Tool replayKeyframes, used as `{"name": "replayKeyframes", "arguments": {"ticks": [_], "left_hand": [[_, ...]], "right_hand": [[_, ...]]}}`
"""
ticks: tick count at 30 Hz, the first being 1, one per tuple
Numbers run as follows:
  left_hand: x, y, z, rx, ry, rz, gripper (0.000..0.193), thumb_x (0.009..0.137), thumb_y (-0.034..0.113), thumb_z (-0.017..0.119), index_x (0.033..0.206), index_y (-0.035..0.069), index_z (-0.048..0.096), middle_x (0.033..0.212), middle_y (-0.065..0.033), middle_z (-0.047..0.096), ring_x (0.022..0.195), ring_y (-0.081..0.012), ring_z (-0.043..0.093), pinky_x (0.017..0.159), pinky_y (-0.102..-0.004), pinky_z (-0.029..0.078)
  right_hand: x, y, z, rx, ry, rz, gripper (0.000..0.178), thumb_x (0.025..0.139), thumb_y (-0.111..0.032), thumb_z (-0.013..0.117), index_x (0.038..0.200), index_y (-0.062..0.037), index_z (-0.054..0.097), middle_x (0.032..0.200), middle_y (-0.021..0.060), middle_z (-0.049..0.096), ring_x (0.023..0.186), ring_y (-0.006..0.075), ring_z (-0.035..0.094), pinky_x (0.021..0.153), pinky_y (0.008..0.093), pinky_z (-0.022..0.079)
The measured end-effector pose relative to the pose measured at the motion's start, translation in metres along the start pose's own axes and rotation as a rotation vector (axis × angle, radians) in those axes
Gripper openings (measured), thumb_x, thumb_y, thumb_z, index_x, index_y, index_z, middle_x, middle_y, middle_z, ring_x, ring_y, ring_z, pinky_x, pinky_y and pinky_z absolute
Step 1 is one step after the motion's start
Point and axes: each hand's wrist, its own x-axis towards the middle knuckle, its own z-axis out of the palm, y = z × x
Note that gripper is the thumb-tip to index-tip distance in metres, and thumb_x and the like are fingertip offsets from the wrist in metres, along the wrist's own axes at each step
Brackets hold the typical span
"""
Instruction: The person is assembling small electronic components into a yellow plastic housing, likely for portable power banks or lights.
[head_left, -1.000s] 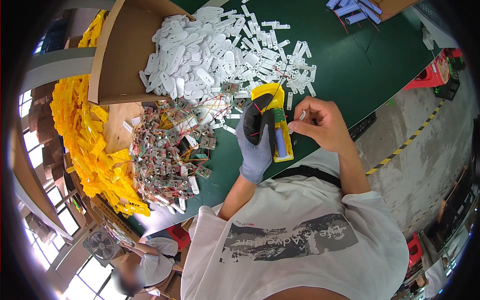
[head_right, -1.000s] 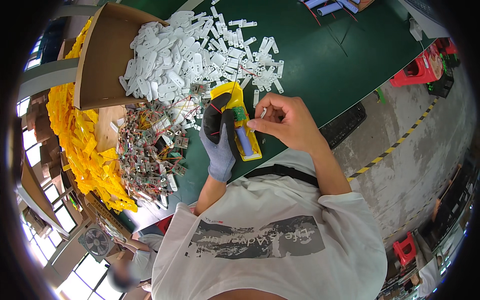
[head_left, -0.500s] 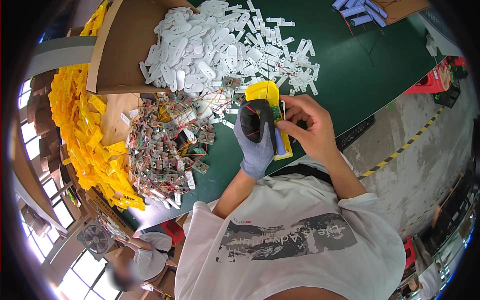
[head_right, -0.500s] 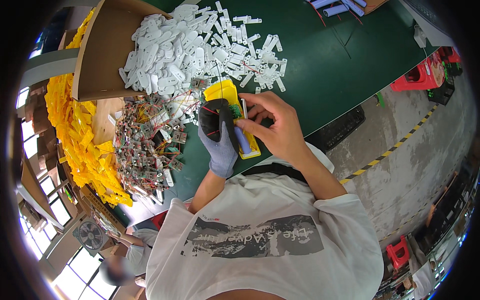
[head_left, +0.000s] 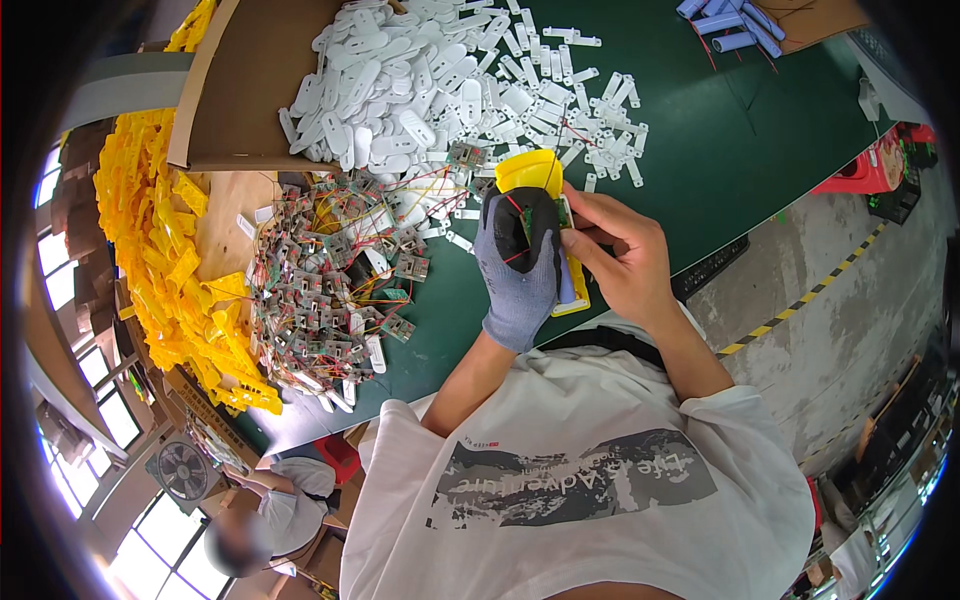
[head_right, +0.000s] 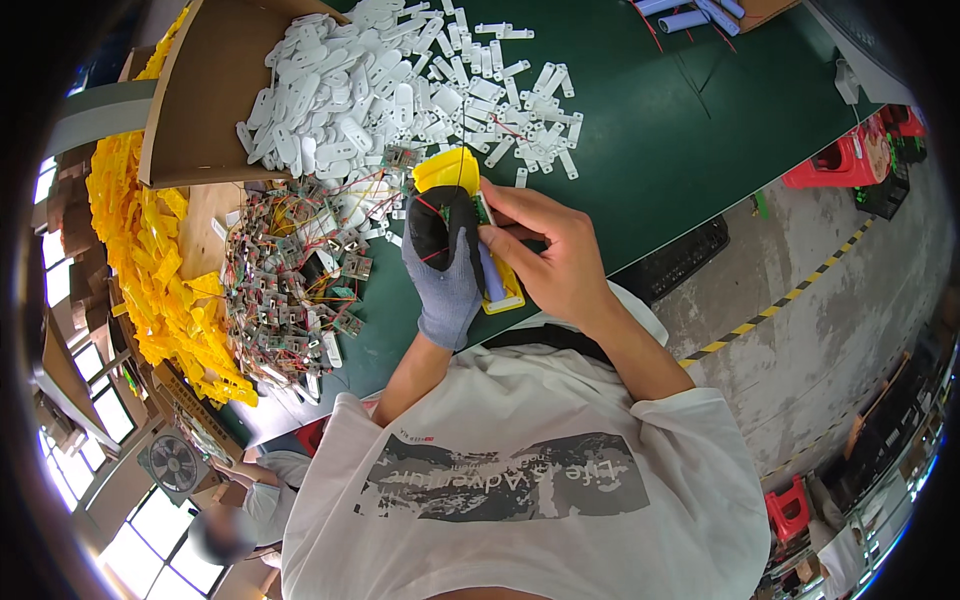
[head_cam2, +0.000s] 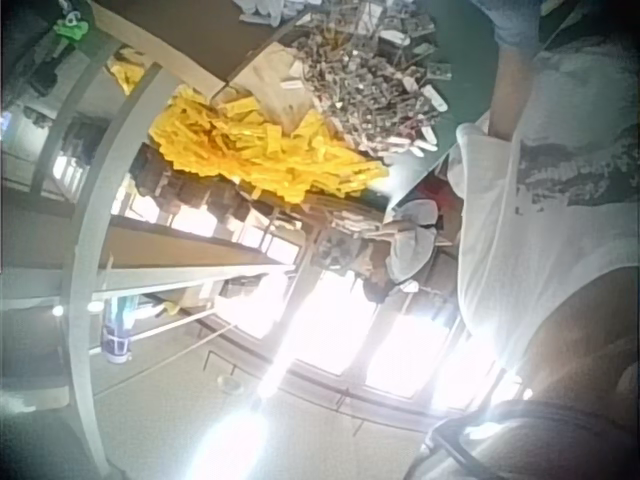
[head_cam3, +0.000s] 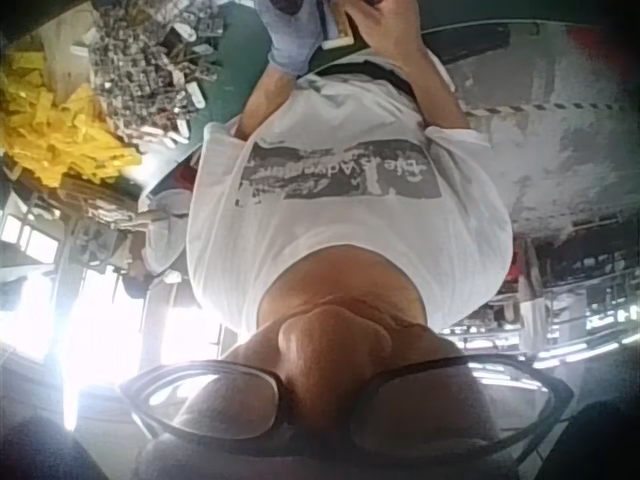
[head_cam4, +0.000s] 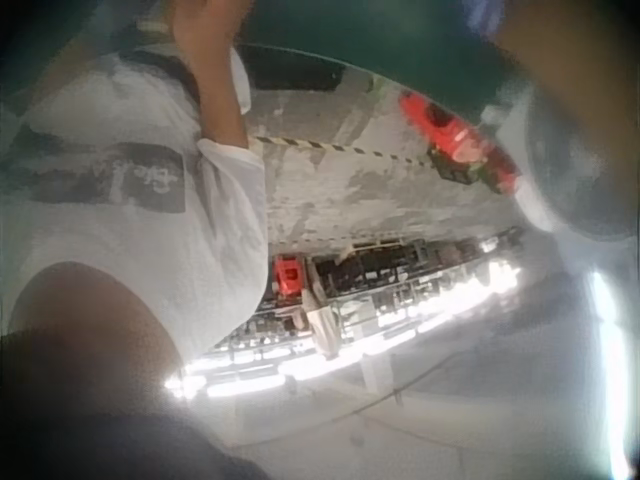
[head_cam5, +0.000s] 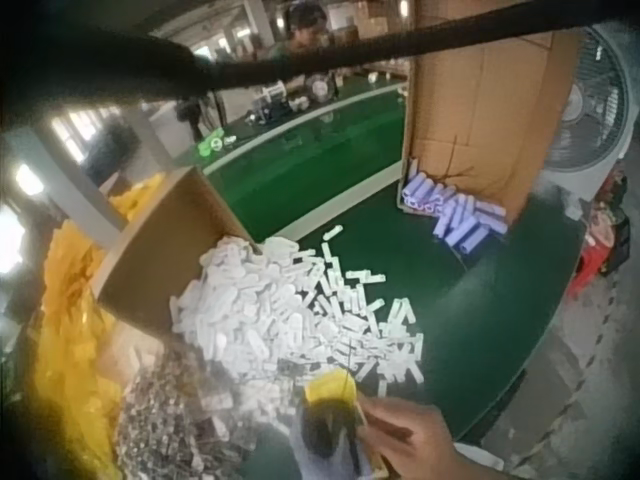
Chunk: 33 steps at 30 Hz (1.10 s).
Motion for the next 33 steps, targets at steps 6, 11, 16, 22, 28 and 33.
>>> {"name": "replayKeyframes", "arguments": {"ticks": [6,11,16,22,28,33], "left_hand": [[-0.001,0.000,0.000,-0.020,0.033,0.013,0.019,0.082,0.000,0.060,0.101,0.000,0.057,0.096,-0.0102,0.054,0.084,-0.0208,0.056,0.075,-0.0310,0.046],[-0.004,0.002,-0.003,-0.008,0.028,-0.002,0.018,0.082,0.001,0.062,0.100,0.001,0.059,0.096,-0.0106,0.056,0.085,-0.0224,0.058,0.076,-0.0319,0.047],[-0.006,-0.005,-0.003,0.046,0.033,0.138,0.019,0.081,0.002,0.064,0.099,0.001,0.059,0.097,-0.0113,0.058,0.085,-0.0234,0.060,0.075,-0.0325,0.048],[0.000,0.012,0.001,0.098,0.034,0.117,0.020,0.078,0.001,0.062,0.098,0.001,0.059,0.093,-0.0110,0.057,0.082,-0.0245,0.059,0.074,-0.0326,0.047],[0.086,0.058,0.025,0.056,0.040,0.166,0.016,0.080,-0.003,0.058,0.096,0.000,0.058,0.089,-0.0095,0.059,0.081,-0.0175,0.057,0.073,-0.0287,0.046],[0.226,0.112,0.052,0.125,0.278,0.309,0.020,0.089,0.021,0.065,0.088,0.002,0.059,0.070,-0.0004,0.056,0.064,-0.0054,0.048,0.057,-0.0233,0.039]], "right_hand": [[-0.002,0.005,0.004,0.047,0.078,-0.011,0.038,0.085,0.002,0.064,0.122,-0.0001,0.060,0.111,0.0122,0.064,0.092,0.0142,0.065,0.080,0.0254,0.054],[-0.006,0.006,0.006,-0.043,0.073,-0.048,0.033,0.084,0.000,0.065,0.116,0.0023,0.063,0.111,0.0154,0.066,0.091,0.0179,0.066,0.077,0.0265,0.053],[0.001,0.008,0.001,-0.247,0.057,-0.219,0.030,0.082,-0.001,0.066,0.111,0.0046,0.064,0.109,0.0181,0.065,0.089,0.0280,0.066,0.078,0.0307,0.051],[0.007,-0.006,-0.014,-0.342,-0.031,-0.342,0.037,0.081,-0.004,0.066,0.117,0.0054,0.061,0.110,0.0184,0.064,0.090,0.0264,0.064,0.076,0.0316,0.052],[0.031,-0.015,-0.014,-0.002,0.145,-0.188,0.061,0.078,-0.011,0.068,0.134,0.0000,0.047,0.121,0.0161,0.053,0.101,0.0215,0.056,0.070,0.0273,0.049],[0.020,-0.020,-0.024,-0.275,0.182,-0.303,0.039,0.078,-0.005,0.069,0.116,-0.0029,0.060,0.111,0.0144,0.059,0.088,0.0220,0.058,0.063,0.0271,0.047]]}}
